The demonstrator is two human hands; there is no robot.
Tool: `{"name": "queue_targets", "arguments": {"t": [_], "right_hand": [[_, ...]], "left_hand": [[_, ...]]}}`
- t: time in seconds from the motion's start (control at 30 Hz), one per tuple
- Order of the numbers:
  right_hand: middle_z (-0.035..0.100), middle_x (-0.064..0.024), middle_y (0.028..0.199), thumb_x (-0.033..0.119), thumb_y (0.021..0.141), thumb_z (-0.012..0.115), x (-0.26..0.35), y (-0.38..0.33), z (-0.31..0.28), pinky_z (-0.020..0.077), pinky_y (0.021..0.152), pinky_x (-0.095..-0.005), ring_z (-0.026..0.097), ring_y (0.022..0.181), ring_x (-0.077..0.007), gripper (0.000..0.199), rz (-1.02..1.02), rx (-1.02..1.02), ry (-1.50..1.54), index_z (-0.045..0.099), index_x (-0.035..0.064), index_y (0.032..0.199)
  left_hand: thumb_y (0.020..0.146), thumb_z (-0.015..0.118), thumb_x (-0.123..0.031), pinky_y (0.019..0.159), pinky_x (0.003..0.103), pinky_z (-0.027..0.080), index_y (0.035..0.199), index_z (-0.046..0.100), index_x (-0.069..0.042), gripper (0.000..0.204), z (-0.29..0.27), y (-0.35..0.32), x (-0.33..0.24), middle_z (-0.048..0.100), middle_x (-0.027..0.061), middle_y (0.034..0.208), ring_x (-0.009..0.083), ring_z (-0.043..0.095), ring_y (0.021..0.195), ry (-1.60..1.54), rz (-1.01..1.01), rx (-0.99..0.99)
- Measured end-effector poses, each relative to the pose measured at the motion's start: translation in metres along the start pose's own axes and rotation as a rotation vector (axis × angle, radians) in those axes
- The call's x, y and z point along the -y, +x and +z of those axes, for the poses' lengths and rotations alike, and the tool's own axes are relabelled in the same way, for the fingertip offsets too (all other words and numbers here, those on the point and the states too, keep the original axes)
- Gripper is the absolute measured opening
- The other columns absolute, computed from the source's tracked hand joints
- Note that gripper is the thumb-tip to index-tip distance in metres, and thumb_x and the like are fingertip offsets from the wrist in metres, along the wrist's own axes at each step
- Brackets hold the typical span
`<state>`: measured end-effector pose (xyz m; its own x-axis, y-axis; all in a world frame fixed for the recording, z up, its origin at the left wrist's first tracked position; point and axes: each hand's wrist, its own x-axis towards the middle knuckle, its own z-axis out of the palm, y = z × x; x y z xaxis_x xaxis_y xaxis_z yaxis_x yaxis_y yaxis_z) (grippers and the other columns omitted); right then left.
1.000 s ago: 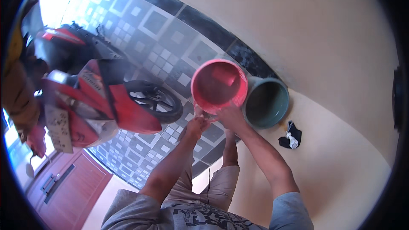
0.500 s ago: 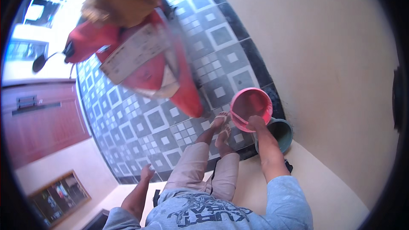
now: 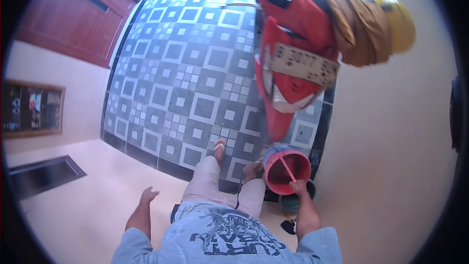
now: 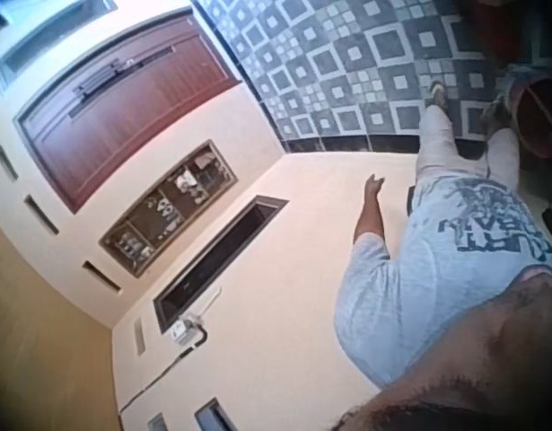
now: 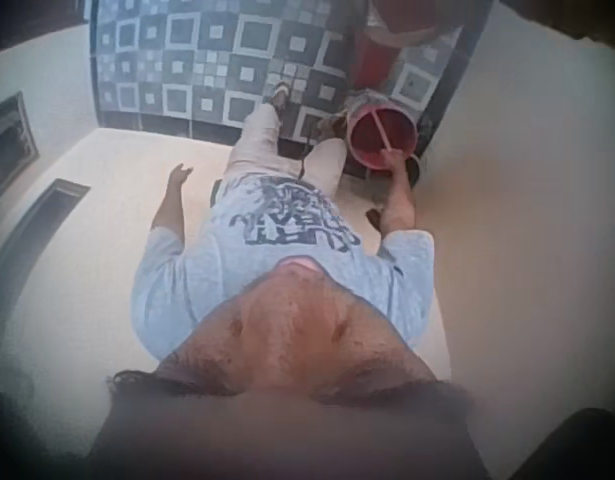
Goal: The person pours water into a pile of sand using a cup while stirring it with a wooden tool, then walks outside to fill a bucket with water from a tub and carries it back indoors.
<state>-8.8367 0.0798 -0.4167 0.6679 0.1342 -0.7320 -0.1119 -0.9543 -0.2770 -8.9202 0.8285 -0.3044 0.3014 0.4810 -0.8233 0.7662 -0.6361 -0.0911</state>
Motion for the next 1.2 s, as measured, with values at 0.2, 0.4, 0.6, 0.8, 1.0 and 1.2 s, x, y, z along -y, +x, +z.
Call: {"name": "queue_targets", "arguments": {"t": [0.2, 0.4, 0.6, 0.8, 1.0, 1.2], "right_hand": [[0.041, 0.0002, 0.046, 0.015, 0.068, 0.057, 0.146, -0.002, -0.031, 0.0353, 0.039, -0.0323, 0.043, 0.043, -0.0147, 0.013, 0.867, -0.100, 1.028, 0.049, 0.0101, 0.059], [0.029, 0.0034, 0.042, 0.016, 0.072, 0.053, 0.270, 0.010, -0.061, 0.0298, 0.041, -0.0309, 0.026, 0.036, -0.0122, 0.022, 1.121, -0.231, 1.582, 0.039, 0.0168, 0.056], [0.029, 0.0032, 0.042, 0.016, 0.075, 0.048, 0.333, 0.073, -0.081, 0.0267, 0.037, -0.0281, 0.026, 0.035, -0.0105, 0.026, 1.082, -0.215, 1.831, 0.034, 0.0181, 0.053], [0.030, 0.0026, 0.042, 0.012, 0.075, 0.046, 0.398, 0.192, -0.110, 0.0265, 0.035, -0.0254, 0.028, 0.034, -0.0116, 0.027, 0.969, -0.072, 1.915, 0.032, 0.0174, 0.052], [0.029, 0.0049, 0.042, 0.016, 0.077, 0.044, 0.522, 0.296, -0.198, 0.0279, 0.042, -0.0264, 0.029, 0.035, -0.0100, 0.026, 0.867, -0.108, 2.181, 0.034, 0.0183, 0.053], [0.029, 0.0047, 0.040, 0.024, 0.081, 0.045, 0.600, 0.395, -0.301, 0.0289, 0.043, -0.0291, 0.026, 0.034, -0.0106, 0.029, 0.799, -0.312, 2.266, 0.035, 0.0190, 0.053]], "left_hand": [[0.073, 0.061, -0.038, 0.094, 0.036, 0.038, 0.115, 0.050, 0.003, 0.059, -0.053, 0.051, 0.119, 0.051, 0.0218, 0.116, 0.0311, 0.049, 0.109, -0.469, -0.186, -0.076], [0.090, 0.032, -0.036, 0.089, 0.040, 0.040, 0.103, 0.054, 0.000, 0.044, -0.142, 0.199, 0.156, 0.054, 0.0181, 0.110, 0.0337, 0.052, 0.098, 0.326, 0.073, -0.047], [0.079, 0.058, -0.028, 0.088, 0.035, 0.040, 0.119, 0.046, 0.001, 0.051, -0.335, 0.277, -0.059, 0.052, 0.0202, 0.115, 0.0279, 0.052, 0.106, -0.721, 0.277, -0.245], [0.078, 0.060, -0.028, 0.091, 0.035, 0.038, 0.126, 0.038, -0.001, 0.059, -0.529, 0.362, -0.189, 0.049, 0.0197, 0.120, 0.0279, 0.049, 0.111, -0.536, 0.547, -0.331], [0.078, 0.059, -0.033, 0.093, 0.035, 0.037, 0.120, 0.047, -0.001, 0.054, -0.675, 0.406, -0.236, 0.050, 0.0179, 0.119, 0.0283, 0.047, 0.111, -0.262, 0.620, -0.277], [0.078, 0.059, -0.032, 0.093, 0.035, 0.037, 0.117, 0.048, 0.000, 0.052, -0.792, 0.513, -0.224, 0.051, 0.0188, 0.118, 0.0285, 0.049, 0.110, -0.229, 0.369, -0.384]]}}
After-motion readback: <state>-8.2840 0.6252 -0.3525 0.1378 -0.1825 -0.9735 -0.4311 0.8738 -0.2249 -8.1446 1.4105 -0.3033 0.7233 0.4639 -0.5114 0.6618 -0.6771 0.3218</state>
